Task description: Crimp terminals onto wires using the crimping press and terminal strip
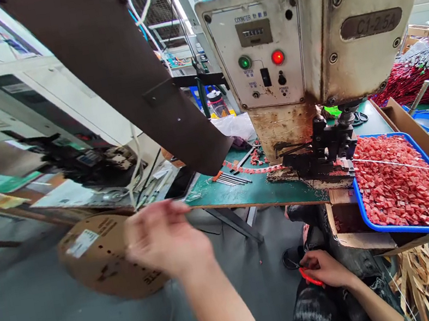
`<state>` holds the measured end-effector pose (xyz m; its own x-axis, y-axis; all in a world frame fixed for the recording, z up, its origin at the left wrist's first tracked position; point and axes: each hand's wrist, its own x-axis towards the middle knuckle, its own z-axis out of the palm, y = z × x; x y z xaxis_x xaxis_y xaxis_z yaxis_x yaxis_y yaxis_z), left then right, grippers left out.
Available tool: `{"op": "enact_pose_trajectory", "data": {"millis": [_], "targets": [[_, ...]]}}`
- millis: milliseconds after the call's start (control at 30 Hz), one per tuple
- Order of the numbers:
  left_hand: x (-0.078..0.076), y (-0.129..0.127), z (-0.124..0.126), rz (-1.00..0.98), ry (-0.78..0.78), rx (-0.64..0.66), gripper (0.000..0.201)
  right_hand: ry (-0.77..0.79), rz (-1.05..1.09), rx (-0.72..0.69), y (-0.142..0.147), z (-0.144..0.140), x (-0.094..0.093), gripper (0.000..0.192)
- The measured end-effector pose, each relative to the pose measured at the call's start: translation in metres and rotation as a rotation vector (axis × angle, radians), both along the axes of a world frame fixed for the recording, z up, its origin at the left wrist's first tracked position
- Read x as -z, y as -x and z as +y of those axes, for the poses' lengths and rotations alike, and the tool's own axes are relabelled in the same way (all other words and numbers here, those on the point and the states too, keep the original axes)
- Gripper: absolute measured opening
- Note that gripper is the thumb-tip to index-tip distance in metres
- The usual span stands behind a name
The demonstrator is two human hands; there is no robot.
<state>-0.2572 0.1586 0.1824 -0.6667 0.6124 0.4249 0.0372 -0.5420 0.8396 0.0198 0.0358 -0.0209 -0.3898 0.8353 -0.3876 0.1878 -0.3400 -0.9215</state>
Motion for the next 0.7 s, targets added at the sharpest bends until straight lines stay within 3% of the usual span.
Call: {"op": "enact_pose_trajectory", "data": {"millis": [67,167,267,333,400,533,600,700], "targets": [[0.009,-0.019,0.02,-0.059,0.025,-0.019,0.018,-0.005,0.006,-0.012,0.0,0.0,0.0,0.028],[0.019,-0.041,0.064,-0.087,0.127,0.104,0.033,-0.015,0.009,-0.019,0.0,0.0,0.001,0.028],[0.019,-0.045,0.106,-0.043,0.177,0.212,0.033,-0.024,0.01,-0.009,0.001,0.001,0.002,0.026],[0.018,-0.041,0.123,-0.056,0.173,0.194,0.032,-0.027,0.01,-0.001,0.0,0.002,0.003,0.026],[0.018,-0.034,0.127,-0.022,0.121,0.205,0.04,-0.029,0.007,0.008,0.0,0.003,0.004,0.027],[0.027,-0.02,0.118,0.095,0.046,0.446,0.071,-0.025,0.0,0.016,0.0,0.005,0.005,0.027],[0.032,-0.014,0.117,0.04,0.067,0.473,0.07,-0.021,0.0,0.008,0.0,0.005,0.005,0.026],[0.032,-0.008,0.133,-0.101,0.056,0.407,0.049,-0.032,0.002,0.003,-0.001,0.004,0.005,0.022]]}}
